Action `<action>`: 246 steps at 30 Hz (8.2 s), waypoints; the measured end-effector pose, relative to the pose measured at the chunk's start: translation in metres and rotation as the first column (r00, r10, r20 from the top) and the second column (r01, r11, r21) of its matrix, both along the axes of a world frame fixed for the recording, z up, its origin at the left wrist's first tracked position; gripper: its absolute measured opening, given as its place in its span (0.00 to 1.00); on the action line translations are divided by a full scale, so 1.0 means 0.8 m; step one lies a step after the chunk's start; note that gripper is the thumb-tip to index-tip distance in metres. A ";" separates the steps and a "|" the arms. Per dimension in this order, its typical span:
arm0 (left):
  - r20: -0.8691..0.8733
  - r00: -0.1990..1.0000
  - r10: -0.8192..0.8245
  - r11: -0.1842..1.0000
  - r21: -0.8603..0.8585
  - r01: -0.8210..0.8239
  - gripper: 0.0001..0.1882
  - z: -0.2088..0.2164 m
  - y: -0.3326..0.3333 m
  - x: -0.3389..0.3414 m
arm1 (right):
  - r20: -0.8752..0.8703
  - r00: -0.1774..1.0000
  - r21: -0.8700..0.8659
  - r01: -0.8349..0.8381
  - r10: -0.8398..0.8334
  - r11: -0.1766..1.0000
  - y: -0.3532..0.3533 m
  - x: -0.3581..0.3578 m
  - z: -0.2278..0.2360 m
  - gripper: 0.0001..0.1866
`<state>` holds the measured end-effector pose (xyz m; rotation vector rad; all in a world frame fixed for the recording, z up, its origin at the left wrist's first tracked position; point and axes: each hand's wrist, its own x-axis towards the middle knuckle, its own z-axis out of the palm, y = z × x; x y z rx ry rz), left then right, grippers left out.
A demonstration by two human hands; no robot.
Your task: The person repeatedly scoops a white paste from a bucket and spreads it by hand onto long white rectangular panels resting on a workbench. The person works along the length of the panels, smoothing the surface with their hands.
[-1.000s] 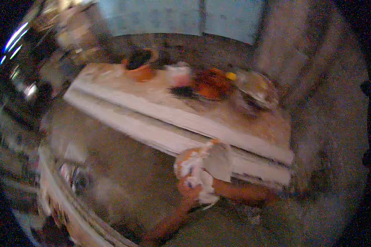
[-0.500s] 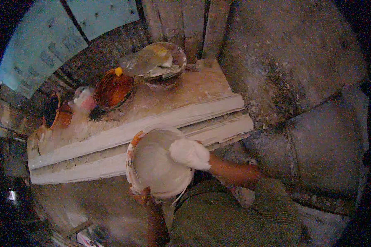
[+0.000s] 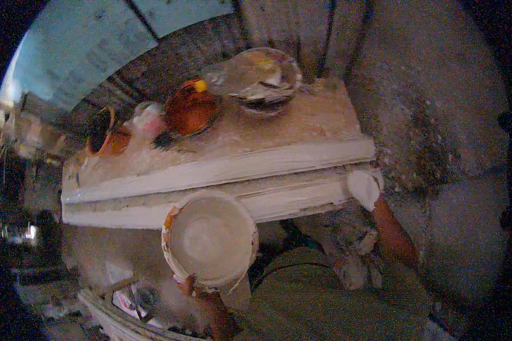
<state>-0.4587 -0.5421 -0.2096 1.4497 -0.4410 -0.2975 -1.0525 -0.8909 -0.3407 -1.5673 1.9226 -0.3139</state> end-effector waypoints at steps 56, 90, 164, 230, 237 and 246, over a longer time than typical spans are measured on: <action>0.369 0.882 0.292 0.955 -0.170 -0.245 0.13 -0.069 -0.114 0.731 | 0.143 -0.673 -0.119 -0.739 0.725 -0.663 0.067 1.455 0.068 0.18; -0.056 0.996 0.068 0.976 -0.203 -0.078 0.31 0.069 -0.134 0.851 | -0.617 -0.292 -0.262 -0.800 0.731 -0.540 0.007 1.588 0.054 0.23; 0.657 0.495 0.569 0.661 -0.007 -0.750 0.13 -0.240 0.214 1.651 | 0.303 0.697 -0.393 -0.530 0.650 0.751 0.059 2.632 -0.077 0.20; 0.426 0.893 -0.143 0.858 -0.396 0.326 0.10 0.548 0.578 0.904 | 0.048 0.387 -0.075 -0.918 0.921 0.390 0.723 1.365 0.686 0.23; 0.669 0.734 -0.116 0.902 -0.238 0.360 0.07 0.595 0.551 1.043 | -0.040 0.280 0.322 -0.905 0.959 0.277 0.722 1.472 0.817 0.26; 0.560 0.769 -0.308 0.922 -0.024 0.386 0.13 0.524 0.490 1.138 | -0.681 0.184 -0.297 -0.954 0.708 -0.037 0.695 1.608 0.805 0.14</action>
